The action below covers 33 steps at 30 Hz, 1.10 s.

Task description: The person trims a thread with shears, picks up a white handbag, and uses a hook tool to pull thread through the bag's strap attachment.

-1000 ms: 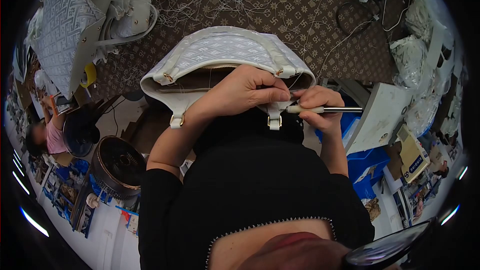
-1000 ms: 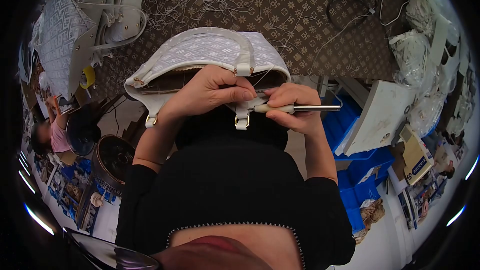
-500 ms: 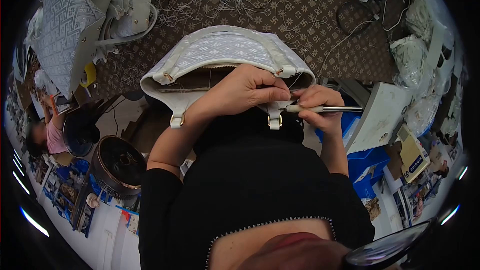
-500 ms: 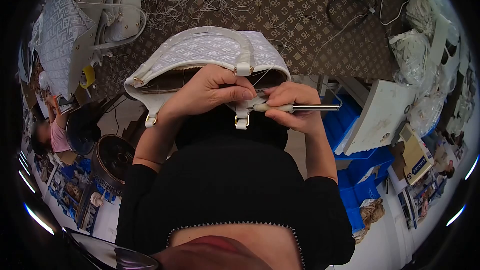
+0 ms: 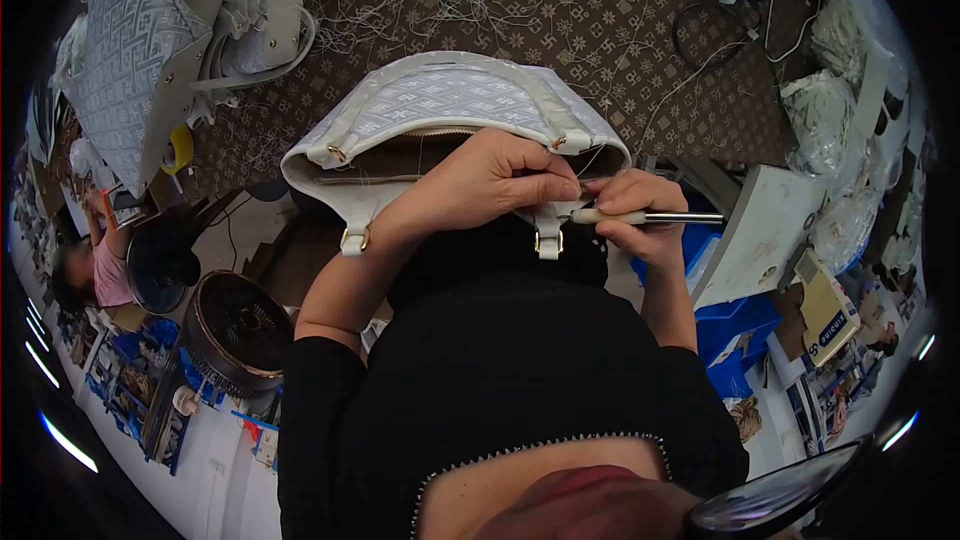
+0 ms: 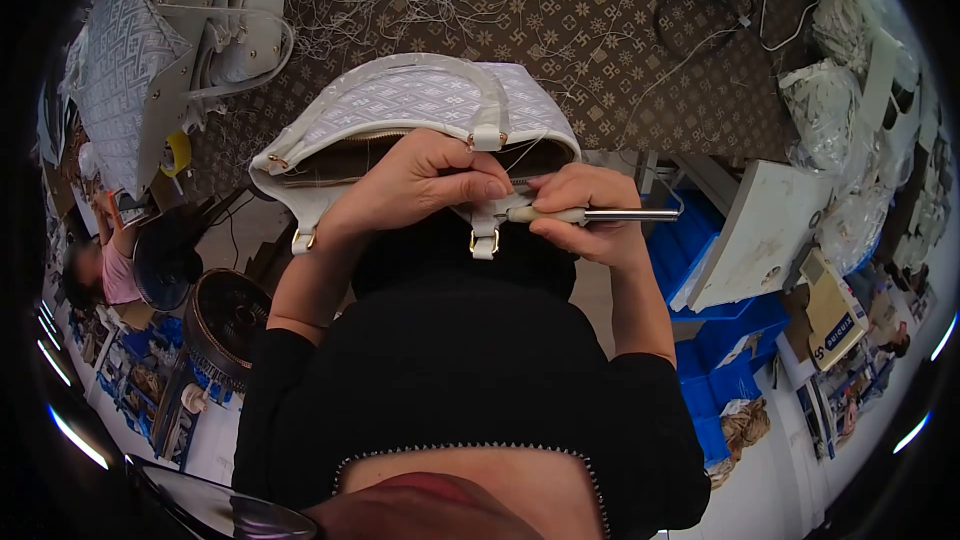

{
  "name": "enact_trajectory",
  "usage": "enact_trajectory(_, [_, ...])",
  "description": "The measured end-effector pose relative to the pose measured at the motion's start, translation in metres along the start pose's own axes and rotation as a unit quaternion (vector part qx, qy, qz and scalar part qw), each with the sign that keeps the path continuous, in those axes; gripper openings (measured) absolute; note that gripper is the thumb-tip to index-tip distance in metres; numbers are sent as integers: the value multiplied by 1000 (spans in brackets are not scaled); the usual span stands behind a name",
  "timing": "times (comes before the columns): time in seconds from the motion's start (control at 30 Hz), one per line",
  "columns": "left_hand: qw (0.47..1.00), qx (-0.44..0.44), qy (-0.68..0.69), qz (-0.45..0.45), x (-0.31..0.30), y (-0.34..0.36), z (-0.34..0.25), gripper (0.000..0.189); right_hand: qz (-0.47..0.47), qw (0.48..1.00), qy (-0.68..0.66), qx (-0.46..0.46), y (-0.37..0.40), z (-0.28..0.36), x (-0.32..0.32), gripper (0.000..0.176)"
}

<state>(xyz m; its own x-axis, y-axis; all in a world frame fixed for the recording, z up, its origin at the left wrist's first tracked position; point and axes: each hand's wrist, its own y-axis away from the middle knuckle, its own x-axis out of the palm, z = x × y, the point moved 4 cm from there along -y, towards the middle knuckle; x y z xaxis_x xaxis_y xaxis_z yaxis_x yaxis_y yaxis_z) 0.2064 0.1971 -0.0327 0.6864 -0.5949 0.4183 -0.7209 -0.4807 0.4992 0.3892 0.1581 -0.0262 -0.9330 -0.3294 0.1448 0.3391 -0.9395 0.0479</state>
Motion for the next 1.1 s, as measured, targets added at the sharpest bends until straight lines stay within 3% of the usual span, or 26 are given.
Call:
enact_trajectory(0.17, [1000, 3, -7, -5, 0, 2, -3, 21, -9, 1000, -19, -2, -1, 0, 0, 16])
enact_trajectory(0.23, [985, 34, -152, -72, -4, 8, -8, 17, -28, 998, -47, -8, 1, -3, -3, 15])
enact_trajectory(0.27, [985, 35, -152, -71, -2, 11, -5, 17, -46, 996, -75, -13, 2, -4, -5, 14])
enact_trajectory(0.33, [928, 126, -278, -214, -7, 25, -5, 18, -56, 994, -95, -6, 2, -4, -4, 14])
enact_trajectory(0.47, [945, 95, -278, -141, -10, 42, -5, 21, -63, 993, -102, 1, 0, 1, 0, 15])
enact_trajectory(0.53, [919, 129, -365, -73, -4, 43, -12, 24, -52, 996, -71, 24, -2, 7, 1, 15])
enact_trajectory(0.67, [921, 141, -355, -71, -4, 44, -10, 25, -45, 994, -60, 77, -4, 5, 4, 14])
enact_trajectory(0.8, [919, 145, -360, -62, -5, 41, -5, 22, -46, 994, -59, 83, -5, 0, 7, 12])
enact_trajectory(0.87, [910, 157, -378, -65, -3, 41, -3, 20, -46, 997, -55, 39, -5, -1, 4, 10])
enact_trajectory(0.97, [897, 184, -392, -82, -2, 39, -2, 17, -64, 992, -66, 90, -2, -2, -1, 8])
enact_trajectory(1.1, [882, 202, -414, -99, -2, 39, 0, 15, -60, 995, -51, 62, -1, -1, -1, 7])
